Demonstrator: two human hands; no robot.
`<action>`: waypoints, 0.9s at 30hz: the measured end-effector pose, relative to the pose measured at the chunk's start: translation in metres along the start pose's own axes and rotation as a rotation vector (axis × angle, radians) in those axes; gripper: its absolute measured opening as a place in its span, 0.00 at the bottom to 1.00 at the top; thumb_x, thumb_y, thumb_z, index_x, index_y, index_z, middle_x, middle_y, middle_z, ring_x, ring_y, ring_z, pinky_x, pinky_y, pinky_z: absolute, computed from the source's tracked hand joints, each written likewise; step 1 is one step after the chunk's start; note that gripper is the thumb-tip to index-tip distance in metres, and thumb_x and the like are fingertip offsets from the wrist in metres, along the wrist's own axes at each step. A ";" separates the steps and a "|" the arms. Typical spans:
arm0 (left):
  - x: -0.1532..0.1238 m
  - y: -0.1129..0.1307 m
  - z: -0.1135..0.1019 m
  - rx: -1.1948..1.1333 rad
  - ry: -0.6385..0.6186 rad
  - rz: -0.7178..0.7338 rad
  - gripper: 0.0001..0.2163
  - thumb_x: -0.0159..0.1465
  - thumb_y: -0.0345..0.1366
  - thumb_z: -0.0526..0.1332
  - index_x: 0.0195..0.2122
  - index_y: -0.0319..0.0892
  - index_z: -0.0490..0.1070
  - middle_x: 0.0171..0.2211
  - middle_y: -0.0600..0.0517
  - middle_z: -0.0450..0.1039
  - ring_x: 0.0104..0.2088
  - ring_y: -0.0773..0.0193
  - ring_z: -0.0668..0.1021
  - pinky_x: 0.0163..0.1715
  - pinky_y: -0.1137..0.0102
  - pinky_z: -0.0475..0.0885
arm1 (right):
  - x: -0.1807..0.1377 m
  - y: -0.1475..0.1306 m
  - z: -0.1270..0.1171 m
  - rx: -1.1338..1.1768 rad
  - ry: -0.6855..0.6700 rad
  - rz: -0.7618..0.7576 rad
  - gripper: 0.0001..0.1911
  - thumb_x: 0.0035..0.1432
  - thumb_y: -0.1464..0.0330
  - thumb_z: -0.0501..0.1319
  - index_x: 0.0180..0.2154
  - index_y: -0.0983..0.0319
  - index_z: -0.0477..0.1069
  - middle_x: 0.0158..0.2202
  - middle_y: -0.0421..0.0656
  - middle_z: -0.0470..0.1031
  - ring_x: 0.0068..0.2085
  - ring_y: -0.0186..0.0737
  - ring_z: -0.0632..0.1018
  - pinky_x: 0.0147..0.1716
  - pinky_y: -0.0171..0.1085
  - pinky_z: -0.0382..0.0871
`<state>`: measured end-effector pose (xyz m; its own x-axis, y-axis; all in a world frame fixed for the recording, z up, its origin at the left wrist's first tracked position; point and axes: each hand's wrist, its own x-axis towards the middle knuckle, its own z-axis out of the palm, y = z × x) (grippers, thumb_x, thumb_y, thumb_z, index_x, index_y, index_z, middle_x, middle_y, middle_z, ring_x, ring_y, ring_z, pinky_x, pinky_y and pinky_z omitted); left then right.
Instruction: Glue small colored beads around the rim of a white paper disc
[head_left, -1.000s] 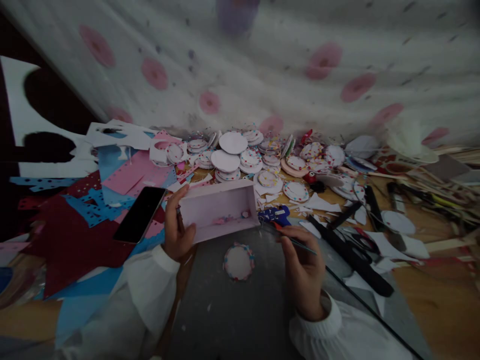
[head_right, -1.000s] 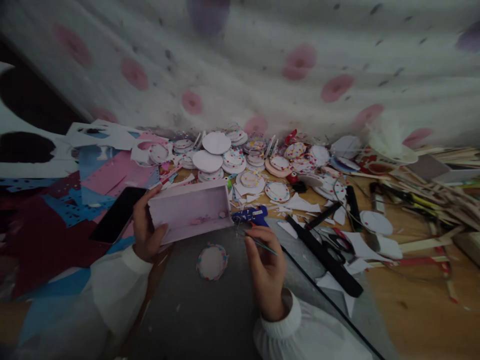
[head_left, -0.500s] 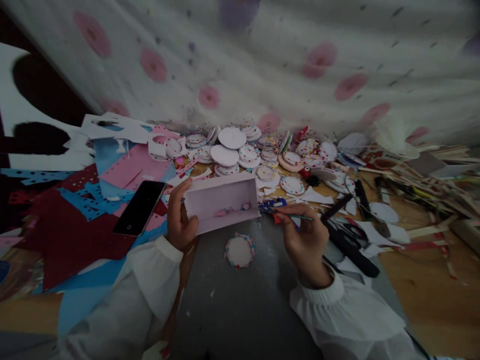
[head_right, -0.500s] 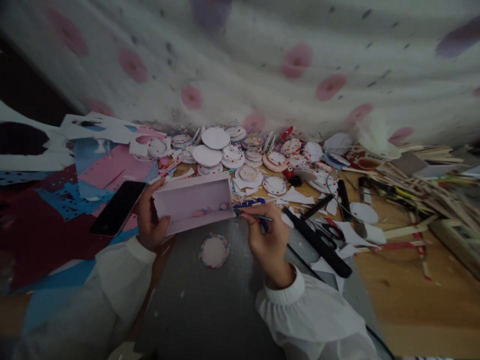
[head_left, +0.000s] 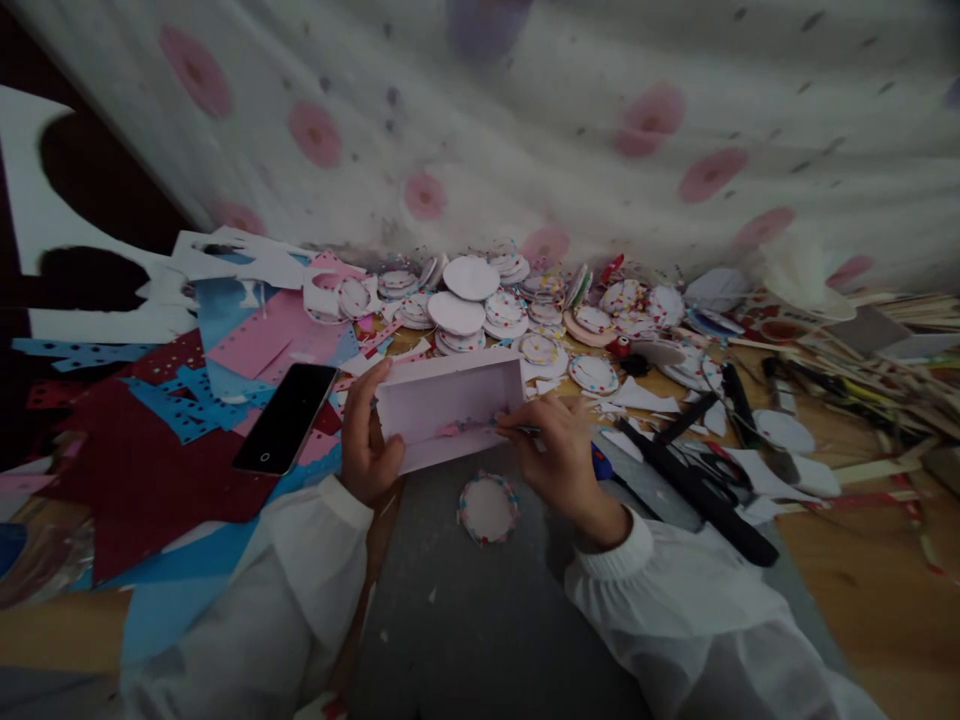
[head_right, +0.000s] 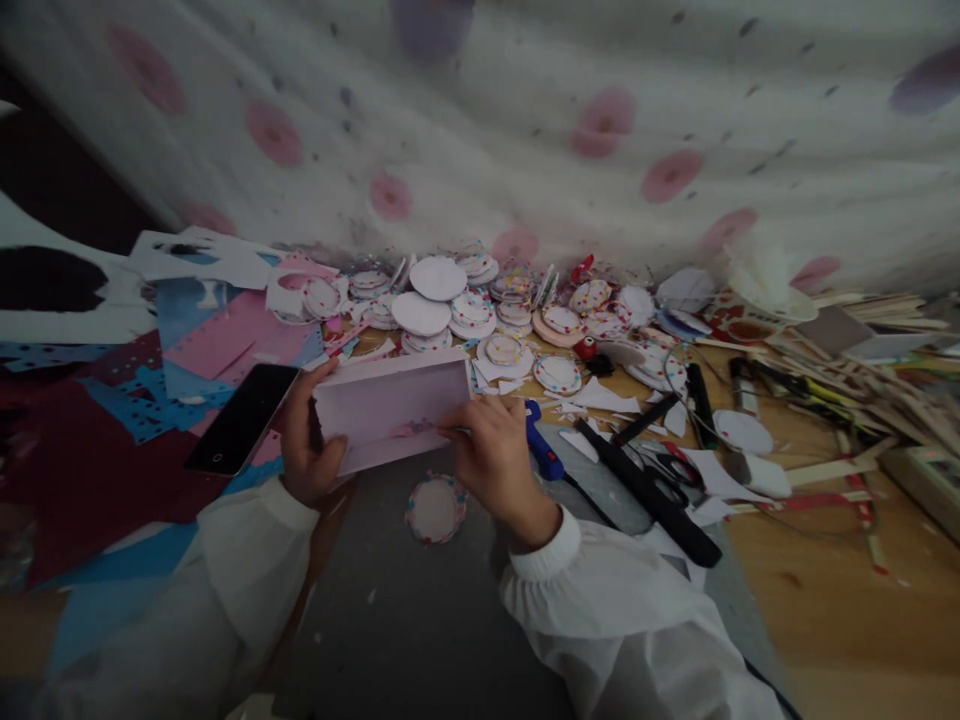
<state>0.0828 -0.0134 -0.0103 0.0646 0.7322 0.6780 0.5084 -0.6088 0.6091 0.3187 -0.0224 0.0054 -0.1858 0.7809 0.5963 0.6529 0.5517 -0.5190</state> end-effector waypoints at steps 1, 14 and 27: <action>0.000 0.000 0.000 0.010 -0.001 -0.006 0.35 0.50 0.29 0.54 0.62 0.46 0.56 0.61 0.45 0.61 0.61 0.46 0.65 0.61 0.47 0.59 | 0.000 0.001 0.002 -0.012 -0.008 -0.021 0.04 0.56 0.71 0.62 0.29 0.56 0.72 0.24 0.38 0.73 0.29 0.40 0.70 0.34 0.41 0.53; 0.001 0.000 0.000 -0.038 0.003 -0.003 0.36 0.48 0.29 0.54 0.62 0.42 0.57 0.60 0.43 0.61 0.60 0.46 0.65 0.60 0.48 0.59 | -0.001 -0.002 0.005 -0.118 -0.053 -0.107 0.06 0.56 0.76 0.60 0.30 0.60 0.71 0.25 0.39 0.74 0.31 0.40 0.71 0.35 0.40 0.54; -0.003 -0.011 0.002 -0.128 -0.009 -0.089 0.35 0.59 0.35 0.58 0.67 0.47 0.49 0.66 0.46 0.54 0.65 0.46 0.57 0.65 0.49 0.50 | -0.029 -0.008 -0.033 0.277 0.372 0.207 0.04 0.55 0.73 0.65 0.33 0.58 0.74 0.29 0.40 0.77 0.33 0.40 0.76 0.34 0.41 0.65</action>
<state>0.0790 -0.0077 -0.0199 0.0326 0.7873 0.6157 0.3985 -0.5751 0.7144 0.3429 -0.0597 0.0122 0.2339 0.7529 0.6152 0.4199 0.4925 -0.7624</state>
